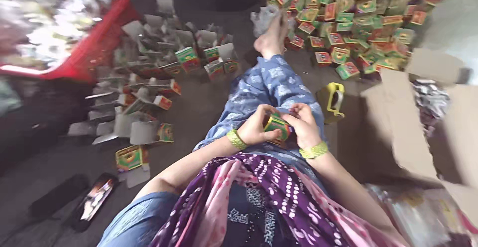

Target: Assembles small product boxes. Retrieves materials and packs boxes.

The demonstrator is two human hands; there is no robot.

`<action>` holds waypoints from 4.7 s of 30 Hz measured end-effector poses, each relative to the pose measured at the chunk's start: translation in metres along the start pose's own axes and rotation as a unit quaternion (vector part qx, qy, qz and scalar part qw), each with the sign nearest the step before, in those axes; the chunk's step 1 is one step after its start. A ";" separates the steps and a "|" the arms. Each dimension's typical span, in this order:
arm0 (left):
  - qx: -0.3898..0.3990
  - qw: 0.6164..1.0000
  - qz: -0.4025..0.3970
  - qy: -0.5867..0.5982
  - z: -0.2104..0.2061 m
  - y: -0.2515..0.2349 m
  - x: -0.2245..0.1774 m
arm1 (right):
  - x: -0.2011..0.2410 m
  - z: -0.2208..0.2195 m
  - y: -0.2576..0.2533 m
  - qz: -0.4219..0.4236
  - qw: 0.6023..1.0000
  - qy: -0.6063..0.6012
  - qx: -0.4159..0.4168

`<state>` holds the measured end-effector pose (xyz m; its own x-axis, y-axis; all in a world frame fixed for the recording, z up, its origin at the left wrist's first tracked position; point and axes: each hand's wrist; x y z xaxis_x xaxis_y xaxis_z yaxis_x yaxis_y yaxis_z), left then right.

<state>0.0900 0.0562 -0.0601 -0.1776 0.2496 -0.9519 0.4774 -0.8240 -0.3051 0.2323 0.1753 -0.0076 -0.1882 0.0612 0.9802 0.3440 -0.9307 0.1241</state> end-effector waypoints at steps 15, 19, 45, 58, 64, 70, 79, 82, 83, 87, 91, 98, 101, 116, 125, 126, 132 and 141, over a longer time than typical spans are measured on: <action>-0.623 0.686 0.248 -0.281 0.185 0.003 0.020 | -0.017 0.009 0.005 0.207 0.955 0.121 0.173; -0.622 0.662 0.325 -0.265 0.230 0.024 0.026 | -0.011 0.009 0.003 0.109 0.975 0.064 0.181; -0.351 0.932 -0.076 -0.051 0.141 0.019 -0.040 | 0.251 -0.003 -0.144 0.244 0.943 0.223 0.042; 0.036 0.985 0.038 0.164 0.023 -0.011 -0.043 | 0.050 0.143 -0.049 0.222 0.872 0.416 0.131; 0.021 0.989 -0.003 0.145 -0.005 0.006 -0.004 | 0.049 0.256 -0.054 0.149 0.899 0.374 -0.174; 0.012 0.996 0.083 -0.017 -0.017 0.012 -0.006 | 0.026 0.393 -0.107 -0.020 0.839 0.353 -0.415; -0.015 0.985 0.167 0.034 -0.023 0.005 -0.014 | -0.022 0.370 -0.102 -0.151 0.822 0.483 -0.262; -0.014 0.985 0.173 0.019 -0.022 0.005 -0.014 | -0.023 0.352 -0.098 -0.138 0.787 0.533 -0.280; -0.011 0.985 0.174 0.014 -0.022 0.005 -0.015 | -0.022 0.344 -0.097 -0.134 0.780 0.541 -0.284; -0.007 0.986 0.163 0.021 -0.023 0.005 -0.019 | -0.026 0.297 -0.087 -0.123 0.775 0.544 -0.295; -0.006 0.987 0.159 0.031 -0.021 0.008 -0.018 | -0.038 0.262 -0.081 -0.119 0.770 0.577 -0.244; -0.011 0.986 0.161 0.041 -0.018 0.009 -0.015 | -0.027 0.292 -0.086 -0.128 0.774 0.548 -0.291; -0.007 0.985 0.164 0.047 -0.019 0.007 -0.015 | -0.022 0.291 -0.085 -0.134 0.770 0.563 -0.270; -0.014 0.981 0.191 0.034 -0.018 -0.001 -0.014 | 0.017 0.364 -0.104 -0.157 0.856 0.484 -0.089; -0.044 0.975 0.215 0.032 -0.020 -0.005 -0.016 | 0.053 0.353 -0.227 -0.115 0.684 0.719 0.026; -0.045 0.974 0.217 0.035 -0.020 -0.005 -0.016 | 0.063 0.345 -0.238 -0.118 0.651 0.748 0.058; -0.039 0.972 0.227 0.036 -0.021 -0.010 -0.013 | 0.064 0.356 -0.320 -0.046 0.710 0.699 -0.076; -0.034 0.969 0.242 0.025 -0.021 -0.016 -0.015 | -0.018 0.372 -0.330 -0.002 0.795 0.574 -0.196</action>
<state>0.1027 0.0761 -0.0414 0.1225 -0.1311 -0.9838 0.5507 -0.8157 0.1773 0.4640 0.6154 -0.0089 -0.9817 -0.0950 0.1648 0.0700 -0.9860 -0.1516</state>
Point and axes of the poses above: each hand's wrist, its own y-axis away from the middle knuckle, its own z-axis out of the back of the hand, x = y × z, and after that the axes turned 14 degrees about -x, right-handed
